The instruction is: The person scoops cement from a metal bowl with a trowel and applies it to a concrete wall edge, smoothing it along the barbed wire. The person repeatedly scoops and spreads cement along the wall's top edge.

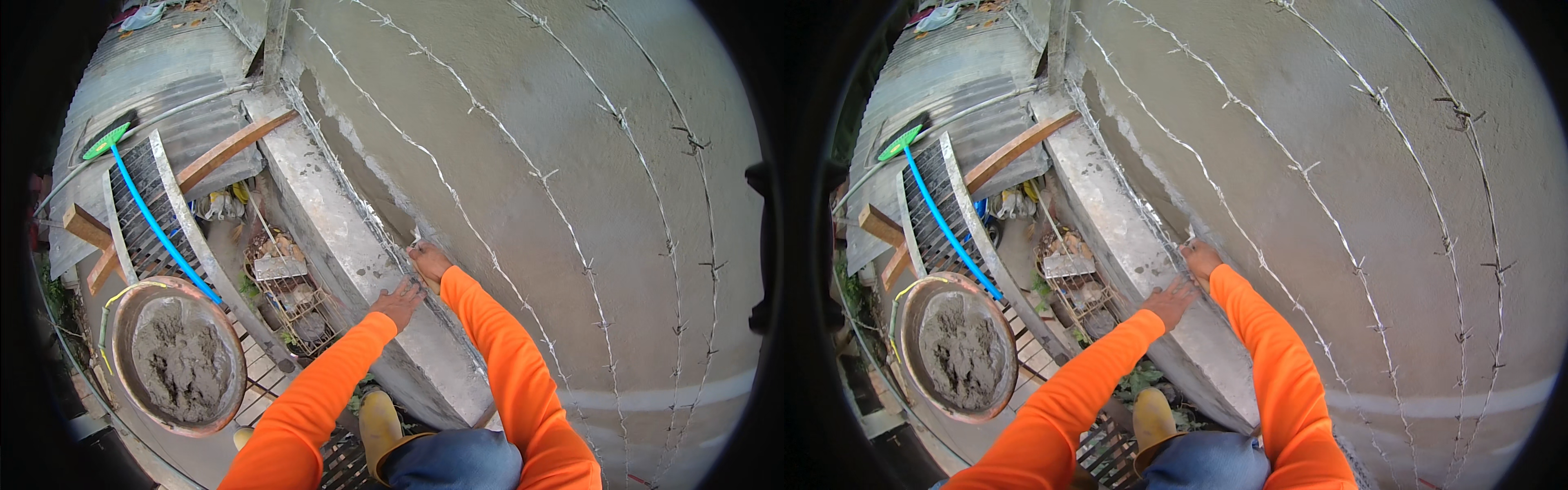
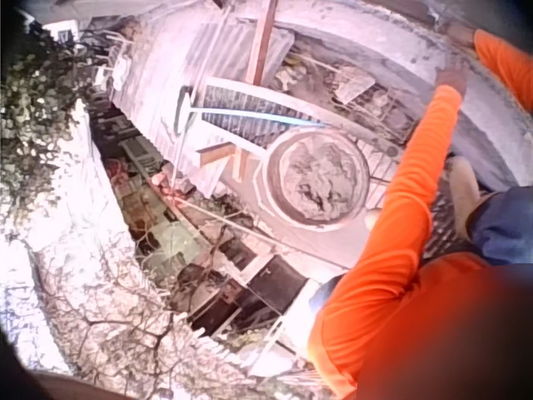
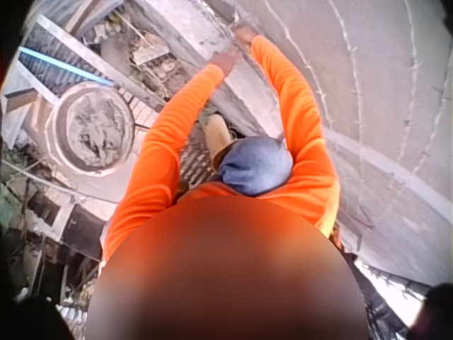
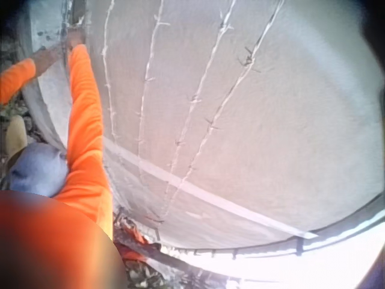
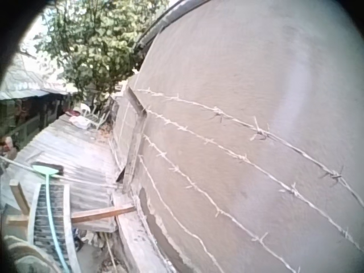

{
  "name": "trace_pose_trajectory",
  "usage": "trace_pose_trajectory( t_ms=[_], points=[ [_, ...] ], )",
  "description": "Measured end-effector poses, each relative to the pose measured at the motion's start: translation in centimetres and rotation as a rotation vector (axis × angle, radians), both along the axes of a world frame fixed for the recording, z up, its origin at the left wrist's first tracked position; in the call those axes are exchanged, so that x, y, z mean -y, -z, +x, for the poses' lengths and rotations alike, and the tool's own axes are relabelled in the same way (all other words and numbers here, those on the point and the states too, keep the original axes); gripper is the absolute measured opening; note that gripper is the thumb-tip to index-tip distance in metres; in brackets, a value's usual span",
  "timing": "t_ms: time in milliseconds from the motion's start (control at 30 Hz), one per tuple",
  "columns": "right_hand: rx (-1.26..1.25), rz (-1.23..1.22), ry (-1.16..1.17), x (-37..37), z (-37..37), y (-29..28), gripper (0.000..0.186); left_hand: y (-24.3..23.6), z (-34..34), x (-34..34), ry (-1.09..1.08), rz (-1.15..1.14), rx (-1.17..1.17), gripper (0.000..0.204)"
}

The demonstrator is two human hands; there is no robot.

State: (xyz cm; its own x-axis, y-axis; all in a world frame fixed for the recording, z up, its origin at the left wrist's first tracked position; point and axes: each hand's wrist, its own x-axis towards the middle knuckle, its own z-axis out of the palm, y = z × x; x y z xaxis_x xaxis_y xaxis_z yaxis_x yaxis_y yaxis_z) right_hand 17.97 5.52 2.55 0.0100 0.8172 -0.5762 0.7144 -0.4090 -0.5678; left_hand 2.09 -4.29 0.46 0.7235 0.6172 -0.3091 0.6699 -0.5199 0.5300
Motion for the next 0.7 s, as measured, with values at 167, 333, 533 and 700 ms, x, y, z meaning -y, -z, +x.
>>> trace_pose_trajectory(
  t_ms=[167, 333, 533, 700],
  points=[
    [0.014, -0.132, 0.019, -2.0, -1.7, 1.2, 0.042, -0.2, 0.2, -0.1, 0.032, 0.025, -0.063, 0.073],
    [0.159, -0.022, -0.076, -2.3, -1.1, 3.1, 0.045, 0.3, 0.2, 0.1, 0.042, 0.073, -0.088, 0.077],
    [0.146, 0.085, 0.005, -0.7, 0.4, 3.9, 0.050, 0.3, 0.0, 0.1, 0.049, 0.064, -0.058, 0.077],
    [0.171, 0.182, 0.087, 1.2, 1.1, 3.9, 0.052, -0.1, 0.0, -0.1, 0.058, 0.009, -0.102, 0.075]
  ],
)
